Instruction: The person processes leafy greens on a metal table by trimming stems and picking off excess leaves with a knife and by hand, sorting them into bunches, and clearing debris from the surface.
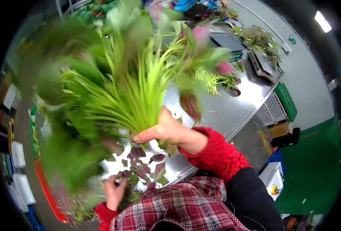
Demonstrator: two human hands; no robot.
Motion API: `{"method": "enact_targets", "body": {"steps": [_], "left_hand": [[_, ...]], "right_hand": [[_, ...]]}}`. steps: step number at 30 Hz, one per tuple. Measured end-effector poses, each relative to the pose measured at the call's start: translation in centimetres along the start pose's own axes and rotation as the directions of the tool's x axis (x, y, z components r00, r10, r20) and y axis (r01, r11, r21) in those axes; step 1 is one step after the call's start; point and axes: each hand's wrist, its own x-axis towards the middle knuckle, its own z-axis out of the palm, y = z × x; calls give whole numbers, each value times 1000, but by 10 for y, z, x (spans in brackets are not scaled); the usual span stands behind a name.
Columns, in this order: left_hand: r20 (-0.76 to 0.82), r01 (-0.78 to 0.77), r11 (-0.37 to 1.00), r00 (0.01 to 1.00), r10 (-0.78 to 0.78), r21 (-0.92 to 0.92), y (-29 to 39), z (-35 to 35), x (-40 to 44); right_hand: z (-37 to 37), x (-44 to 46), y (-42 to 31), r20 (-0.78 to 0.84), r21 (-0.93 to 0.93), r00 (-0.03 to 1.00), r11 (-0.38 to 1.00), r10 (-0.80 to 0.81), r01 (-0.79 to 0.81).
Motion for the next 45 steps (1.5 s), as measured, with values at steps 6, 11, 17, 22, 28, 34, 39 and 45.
{"method": "enact_targets", "body": {"steps": [6,11,17,22,28,34,39,45], "left_hand": [[26,-83,981,996,89,-176,-3,20,-9],[130,-163,979,975,178,-119,5,33,-4],[144,-73,983,985,98,-170,-4,44,-3],[183,-79,977,976,116,-201,18,48,2],[188,-121,984,972,144,-130,21,68,9],[-83,-551,835,832,549,-2,44,116,57],[-25,-568,816,819,574,107,29,173,90],[-3,-535,840,843,537,88,18,181,97]], "right_hand": [[-6,-9,17,70,134,931,922,357,-363],[-43,-11,63,-271,36,856,894,439,-447],[-67,-28,19,-155,38,930,943,333,-331],[-68,-83,41,-25,-28,755,754,655,-656],[-85,-93,21,29,-5,579,580,814,-815],[-163,42,-75,-378,-441,891,797,251,-412],[-266,156,-53,-533,-322,828,863,175,-390],[-396,185,146,-654,-482,717,600,239,-639]]}}
